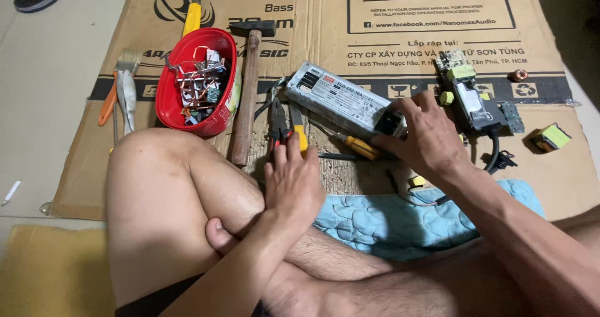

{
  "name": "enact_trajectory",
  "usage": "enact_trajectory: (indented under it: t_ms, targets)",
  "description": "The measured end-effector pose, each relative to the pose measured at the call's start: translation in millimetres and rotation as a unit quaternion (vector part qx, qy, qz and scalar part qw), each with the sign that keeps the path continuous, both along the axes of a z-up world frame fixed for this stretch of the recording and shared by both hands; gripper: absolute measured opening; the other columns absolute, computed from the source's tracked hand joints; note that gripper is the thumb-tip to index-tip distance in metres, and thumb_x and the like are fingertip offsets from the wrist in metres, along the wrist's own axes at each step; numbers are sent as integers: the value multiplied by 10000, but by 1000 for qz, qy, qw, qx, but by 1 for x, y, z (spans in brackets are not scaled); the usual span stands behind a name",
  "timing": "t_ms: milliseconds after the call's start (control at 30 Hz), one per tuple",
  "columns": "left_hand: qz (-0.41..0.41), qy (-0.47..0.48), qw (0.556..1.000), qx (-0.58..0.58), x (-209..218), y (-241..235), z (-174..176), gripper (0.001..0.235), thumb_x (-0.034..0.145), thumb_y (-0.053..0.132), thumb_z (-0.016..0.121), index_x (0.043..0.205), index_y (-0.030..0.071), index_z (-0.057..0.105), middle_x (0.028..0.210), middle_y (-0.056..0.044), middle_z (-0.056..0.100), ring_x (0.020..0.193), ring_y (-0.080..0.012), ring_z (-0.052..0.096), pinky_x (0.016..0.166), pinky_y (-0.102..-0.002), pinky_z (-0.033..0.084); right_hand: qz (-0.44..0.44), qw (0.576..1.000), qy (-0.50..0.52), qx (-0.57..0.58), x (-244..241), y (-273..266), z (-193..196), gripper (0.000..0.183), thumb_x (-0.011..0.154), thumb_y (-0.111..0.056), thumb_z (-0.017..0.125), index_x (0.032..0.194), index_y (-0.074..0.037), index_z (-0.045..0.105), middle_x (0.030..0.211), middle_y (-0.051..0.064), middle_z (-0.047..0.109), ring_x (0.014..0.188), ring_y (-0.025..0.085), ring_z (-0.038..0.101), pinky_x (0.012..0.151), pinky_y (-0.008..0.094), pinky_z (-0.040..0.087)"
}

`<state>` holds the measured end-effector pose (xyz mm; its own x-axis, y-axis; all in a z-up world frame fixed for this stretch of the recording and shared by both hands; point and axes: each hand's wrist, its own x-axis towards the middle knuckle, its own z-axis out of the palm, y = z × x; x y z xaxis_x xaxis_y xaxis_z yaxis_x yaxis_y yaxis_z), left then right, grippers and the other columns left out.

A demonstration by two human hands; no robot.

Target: The person sits on the floor and works on a power supply unit, using a hammer to strike a small component attached to the device. They also handle a small metal ring and various wires during the process.

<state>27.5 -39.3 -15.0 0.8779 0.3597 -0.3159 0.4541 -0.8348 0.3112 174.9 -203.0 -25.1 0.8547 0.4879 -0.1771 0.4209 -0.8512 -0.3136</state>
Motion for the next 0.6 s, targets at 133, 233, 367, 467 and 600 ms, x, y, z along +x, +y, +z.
enact_trajectory:
  t_ms: [133,233,367,467,600]
  targets:
    - [5,-3,1000,0,0,0,4,569,835,-77,641,1388,37,566,1562,-265,350,1334,-390,448,1007,-625,446,17,996,-76,32,20,-20,-31,538,863,-398,799,1288,-127,607,1222,134,513,1171,411,611,908,524,554]
    - [4,-4,1000,-1,1,4,-14,558,840,-71,623,1383,47,566,1567,-249,346,1327,-388,454,989,-616,453,40,975,-156,155,35,-30,-26,485,867,-241,848,1262,-34,656,1120,165,577,996,380,683,783,475,588]
    - [-56,-128,984,115,3,4,-59,505,824,241,709,1299,109,599,1542,-187,415,1313,-360,442,976,-569,416,-189,970,19,150,37,-54,19,213,1110,-197,581,1122,-24,705,959,160,751,701,254,708,589,399,566]
    - [-129,-169,970,121,4,-3,-68,581,822,219,682,1368,75,545,1494,-176,484,1346,-330,452,1035,-559,383,-197,976,95,-9,20,-57,33,232,1062,-238,621,1193,-70,712,965,178,781,710,272,706,631,401,596]
    - [-153,-145,974,78,8,-2,-64,500,850,166,700,1324,72,575,1308,-139,606,1179,-287,581,983,-524,426,-98,953,168,-231,-8,-44,14,402,891,-583,600,1101,-286,772,1127,13,787,1004,219,740,837,364,595]
